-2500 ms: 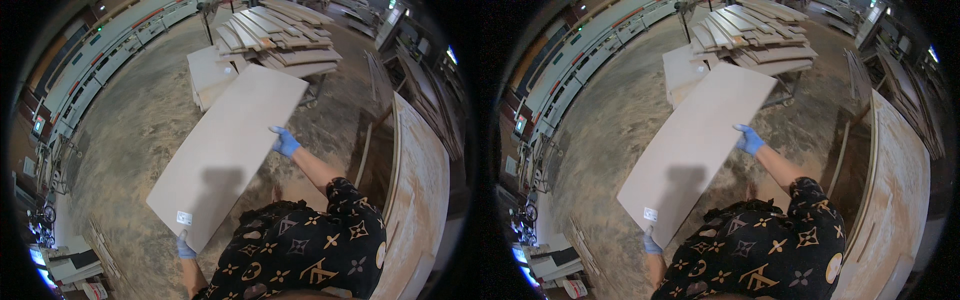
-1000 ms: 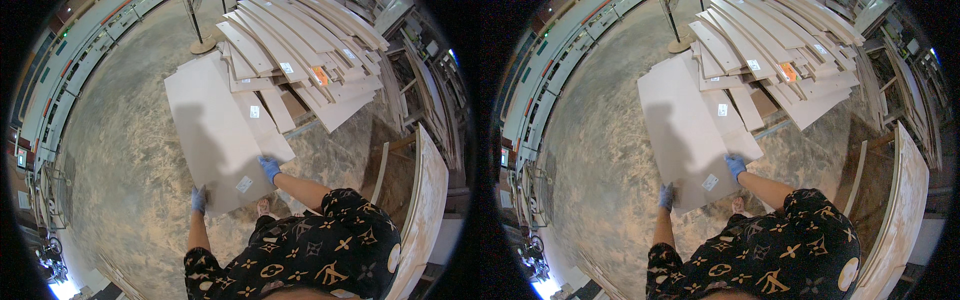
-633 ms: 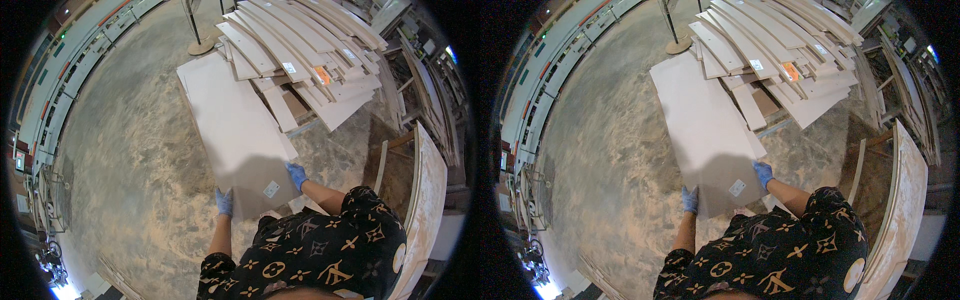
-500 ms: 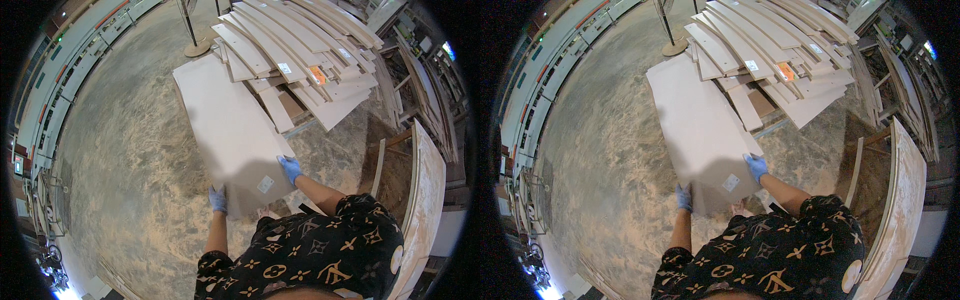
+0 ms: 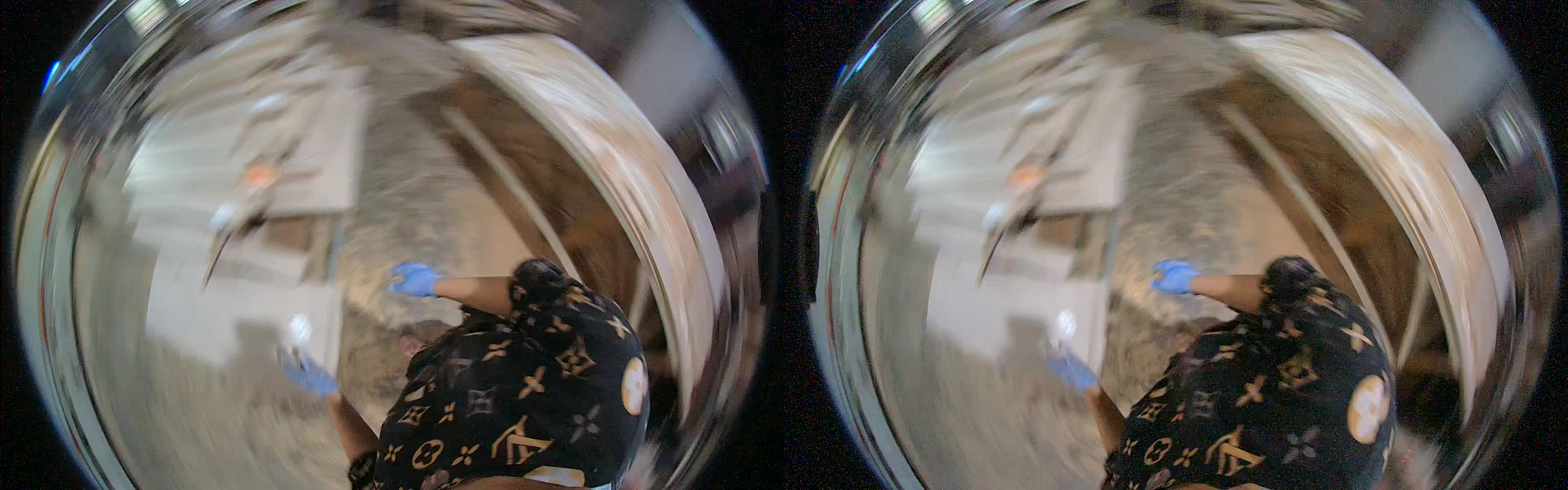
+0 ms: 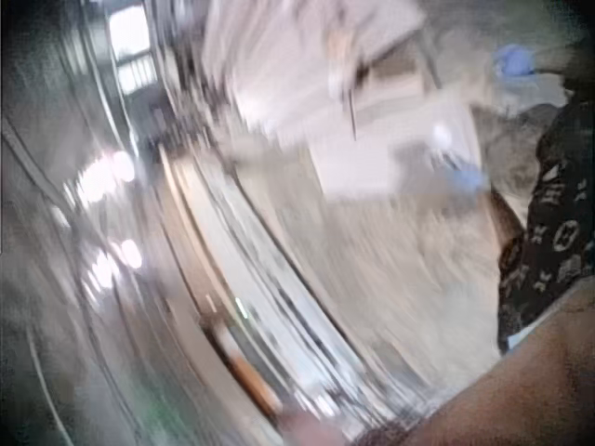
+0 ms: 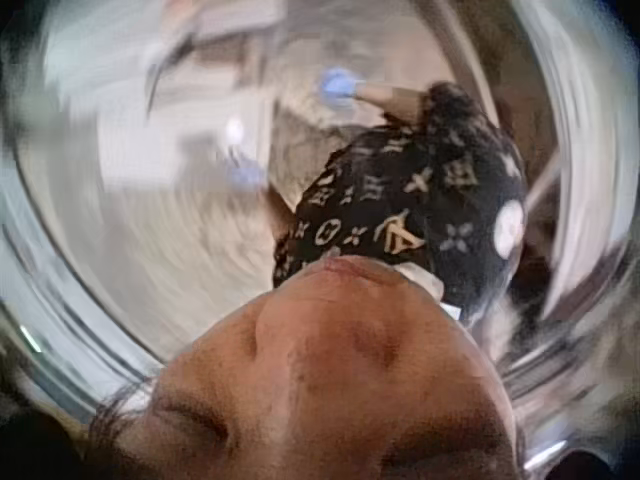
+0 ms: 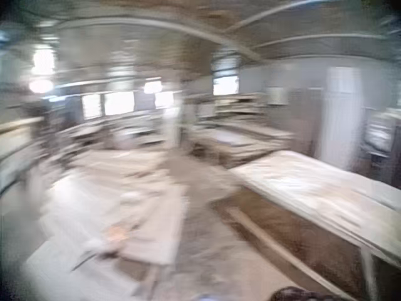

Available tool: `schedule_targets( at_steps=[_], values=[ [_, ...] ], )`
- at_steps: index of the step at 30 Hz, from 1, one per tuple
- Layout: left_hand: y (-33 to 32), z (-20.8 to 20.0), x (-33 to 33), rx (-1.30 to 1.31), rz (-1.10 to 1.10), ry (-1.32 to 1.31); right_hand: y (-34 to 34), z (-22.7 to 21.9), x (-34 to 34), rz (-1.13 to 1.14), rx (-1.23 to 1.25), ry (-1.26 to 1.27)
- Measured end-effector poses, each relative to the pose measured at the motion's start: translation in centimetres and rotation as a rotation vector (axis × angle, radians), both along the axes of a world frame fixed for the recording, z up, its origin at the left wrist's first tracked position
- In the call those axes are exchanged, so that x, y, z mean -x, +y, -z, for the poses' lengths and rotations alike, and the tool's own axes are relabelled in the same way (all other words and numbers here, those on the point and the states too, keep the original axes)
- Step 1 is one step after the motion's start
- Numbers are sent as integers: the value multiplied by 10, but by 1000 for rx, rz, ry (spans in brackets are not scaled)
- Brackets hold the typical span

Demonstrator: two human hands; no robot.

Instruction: The person repeatedly picks up flat wooden panels from a workbench and stacks them on the floor. They handle the panels one at a time, moving between the bench and the floor, and briefly interact with a control panel at the end.

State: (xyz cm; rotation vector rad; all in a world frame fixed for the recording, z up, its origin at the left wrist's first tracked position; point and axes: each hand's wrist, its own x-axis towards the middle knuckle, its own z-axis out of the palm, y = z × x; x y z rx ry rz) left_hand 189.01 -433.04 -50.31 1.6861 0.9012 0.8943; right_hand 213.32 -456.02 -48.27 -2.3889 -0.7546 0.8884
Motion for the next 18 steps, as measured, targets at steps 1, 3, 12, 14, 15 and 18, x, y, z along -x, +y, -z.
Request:
schedule_targets(
  at_steps=[1,3,12,14,15,18],
  values=[
    [-13,0,-21,-10,129,65,-37,1,-5,105,26,71],
    [-51,15,-85,9,397,123,-113,3,-17,326,22,89],
    [-258,15,-313,301,1233,64,-375,-15,-50,1030,-89,-26],
    [-275,5,-371,498,1244,125,-392,-20,-50,1172,-109,-40],
    [-289,4,-398,412,1319,124,-397,-21,-47,1222,-90,-16],
    [-345,3,-440,413,1484,201,-418,-26,-15,1527,-213,-71]
  ],
)
